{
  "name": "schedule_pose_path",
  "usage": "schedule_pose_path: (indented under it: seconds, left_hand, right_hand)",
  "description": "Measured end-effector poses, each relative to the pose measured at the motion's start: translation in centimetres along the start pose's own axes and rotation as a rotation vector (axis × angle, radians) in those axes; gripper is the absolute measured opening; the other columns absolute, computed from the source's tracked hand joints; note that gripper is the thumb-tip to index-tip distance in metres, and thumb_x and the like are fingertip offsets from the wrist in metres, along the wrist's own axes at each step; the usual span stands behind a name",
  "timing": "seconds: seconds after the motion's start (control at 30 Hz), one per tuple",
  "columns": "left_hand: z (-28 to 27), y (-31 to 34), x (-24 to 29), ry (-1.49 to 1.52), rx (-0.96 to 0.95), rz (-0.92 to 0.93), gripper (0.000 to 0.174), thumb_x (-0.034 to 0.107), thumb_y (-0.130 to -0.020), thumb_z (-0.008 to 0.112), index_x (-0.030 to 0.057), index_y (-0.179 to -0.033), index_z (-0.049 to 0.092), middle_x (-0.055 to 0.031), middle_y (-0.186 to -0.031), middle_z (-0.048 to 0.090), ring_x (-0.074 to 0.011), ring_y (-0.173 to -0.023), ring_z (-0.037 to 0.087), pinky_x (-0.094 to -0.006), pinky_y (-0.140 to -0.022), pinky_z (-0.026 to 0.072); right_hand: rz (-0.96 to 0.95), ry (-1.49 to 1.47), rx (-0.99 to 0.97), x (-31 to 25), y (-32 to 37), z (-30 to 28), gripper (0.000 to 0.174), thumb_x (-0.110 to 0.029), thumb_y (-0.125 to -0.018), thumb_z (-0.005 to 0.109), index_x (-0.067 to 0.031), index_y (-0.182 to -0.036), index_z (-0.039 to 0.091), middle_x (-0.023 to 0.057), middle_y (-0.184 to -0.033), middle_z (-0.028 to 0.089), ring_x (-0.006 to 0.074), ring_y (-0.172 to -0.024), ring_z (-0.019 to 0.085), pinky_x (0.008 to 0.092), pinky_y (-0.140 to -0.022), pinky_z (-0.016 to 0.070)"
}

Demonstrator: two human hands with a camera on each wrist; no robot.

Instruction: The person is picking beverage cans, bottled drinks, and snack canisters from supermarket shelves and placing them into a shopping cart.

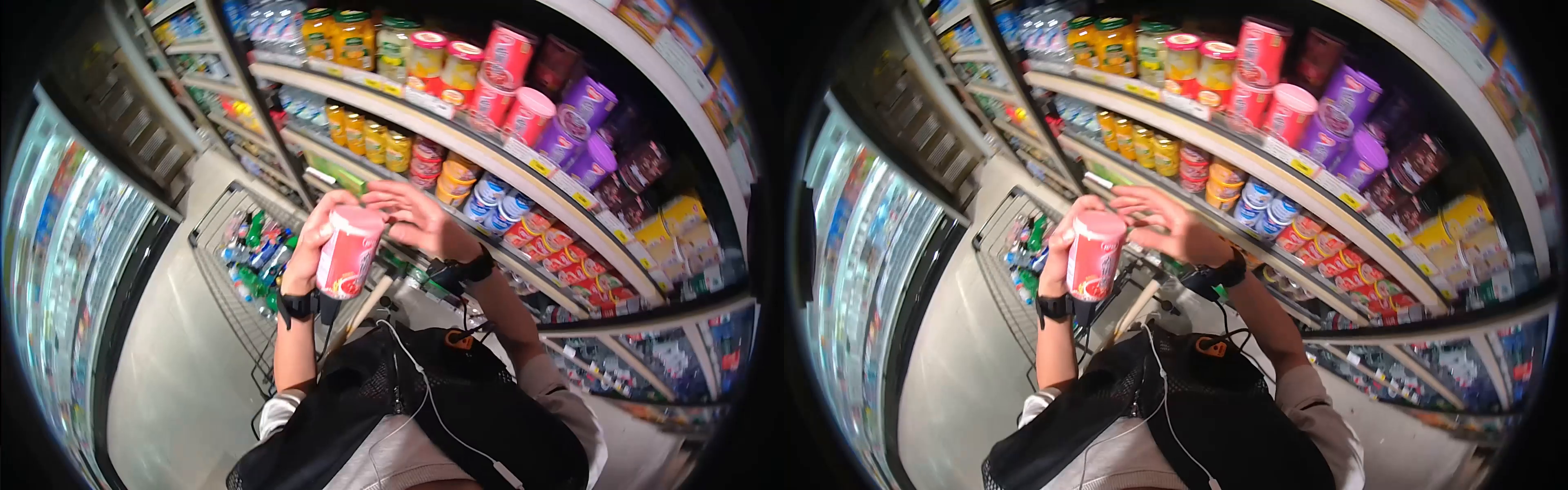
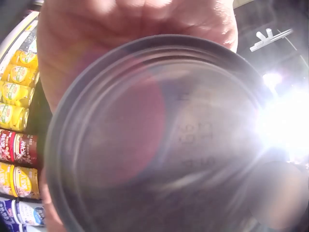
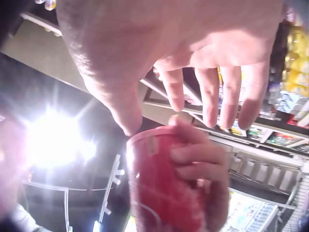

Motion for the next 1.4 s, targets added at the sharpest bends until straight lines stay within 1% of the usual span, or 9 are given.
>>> schedule_pose_path:
  seconds: [0.23,0.4,0.53,0.6,0.7,0.77,0.97,1.1,1.4]
  left_hand:
    - [-1.5,-0.3,0.4,0.056,-0.013,-0.064,0.067,0.046,-0.073,0.070,0.0049,-0.115,0.038,-0.0255,-0.106,0.060,-0.0306,-0.097,0.064,-0.0382,-0.084,0.0554]
    - [-2.4,-1.0,-0.7,0.200,-0.111,-0.093,0.065,0.040,-0.076,0.072,0.0081,-0.120,0.035,-0.0252,-0.119,0.057,-0.0305,-0.108,0.061,-0.0378,-0.090,0.0521]
    - [-3.8,-0.9,0.7,-0.033,-0.142,-0.117,0.069,0.043,-0.086,0.062,0.0037,-0.135,0.032,-0.0213,-0.131,0.051,-0.0277,-0.119,0.053,-0.0377,-0.100,0.0438]
    - [-7.1,0.0,-0.4,-0.234,-0.116,-0.142,0.044,0.027,-0.096,0.053,0.0012,-0.130,0.040,-0.0161,-0.129,0.054,-0.0228,-0.120,0.052,-0.0367,-0.101,0.0421]
    - [-14.0,4.6,-4.6,-0.940,-0.053,-0.302,0.036,0.018,-0.089,0.066,0.0015,-0.118,0.051,-0.0102,-0.116,0.062,-0.0213,-0.108,0.059,-0.0293,-0.092,0.0457]
    - [-18.6,9.4,-7.2,-1.331,-0.121,-0.579,0.068,0.038,-0.084,0.068,-0.0047,-0.132,0.044,-0.0262,-0.125,0.056,-0.0401,-0.117,0.053,-0.0405,-0.100,0.0418]
    - [-24.5,25.0,-10.1,-1.148,-0.050,-1.246,0.074,0.062,-0.077,0.064,-0.0024,-0.112,0.062,-0.0195,-0.097,0.069,-0.0341,-0.096,0.066,-0.0385,-0.084,0.0500]
    - [-25.0,29.1,-11.0,-0.695,0.236,-1.113,0.022,0.017,-0.086,0.063,-0.0019,-0.096,0.056,-0.0118,-0.074,0.066,-0.0176,-0.064,0.067,-0.0298,-0.055,0.0524]
    - [-28.9,28.9,-10.6,-0.702,0.278,-1.058,0.020,-0.002,-0.082,0.055,-0.0057,-0.101,0.052,-0.0148,-0.076,0.067,-0.0220,-0.064,0.069,-0.0314,-0.056,0.0538]
  right_hand:
    - [-0.077,0.599,-0.136,-2.9,-3.2,3.2,0.059,-0.027,-0.074,0.081,-0.0035,-0.123,0.059,0.0101,-0.115,0.061,0.0220,-0.113,0.053,0.0361,-0.099,0.0388]
    - [-0.052,0.532,-0.086,-3.7,-3.9,3.3,0.061,-0.029,-0.070,0.084,-0.0045,-0.120,0.061,0.0106,-0.116,0.062,0.0246,-0.106,0.056,0.0356,-0.094,0.0417]
    - [-0.175,1.019,0.156,-11.5,-2.4,0.6,0.055,-0.027,-0.069,0.084,-0.0099,-0.117,0.064,0.0082,-0.107,0.065,0.0233,-0.099,0.057,0.0362,-0.089,0.0432]
    - [-0.143,1.273,0.310,-16.9,-1.8,-1.3,0.049,-0.028,-0.071,0.081,-0.0096,-0.114,0.065,0.0079,-0.104,0.066,0.0237,-0.100,0.058,0.0373,-0.090,0.0438]
    - [-0.033,1.506,0.498,-22.9,-1.5,-4.3,0.046,-0.029,-0.076,0.077,-0.0083,-0.116,0.064,0.0080,-0.108,0.065,0.0229,-0.101,0.058,0.0356,-0.090,0.0448]
    - [0.031,1.693,0.524,-24.9,-2.4,-6.5,0.047,-0.028,-0.080,0.074,-0.0072,-0.120,0.061,0.0089,-0.112,0.064,0.0222,-0.102,0.058,0.0344,-0.091,0.0446]
    - [0.096,2.079,0.366,-24.4,-3.6,-9.7,0.054,-0.043,-0.086,0.065,-0.0163,-0.132,0.056,0.0076,-0.117,0.061,0.0245,-0.107,0.049,0.0392,-0.100,0.0346]
    - [0.036,2.076,0.357,-23.4,-3.1,-10.9,0.052,-0.047,-0.087,0.061,-0.0165,-0.130,0.057,0.0068,-0.115,0.064,0.0267,-0.108,0.052,0.0408,-0.099,0.0340]
    - [0.326,1.983,0.509,-22.7,-3.2,-16.9,0.052,-0.043,-0.093,0.055,-0.0056,-0.128,0.053,0.0183,-0.103,0.066,0.0333,-0.095,0.061,0.0405,-0.083,0.0460]
Point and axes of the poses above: each hand's wrist, its own y-axis away from the middle knuckle, its own z-axis out of the palm, x = y × z, the point moved 8 cm from there along -y, towards the middle knuckle
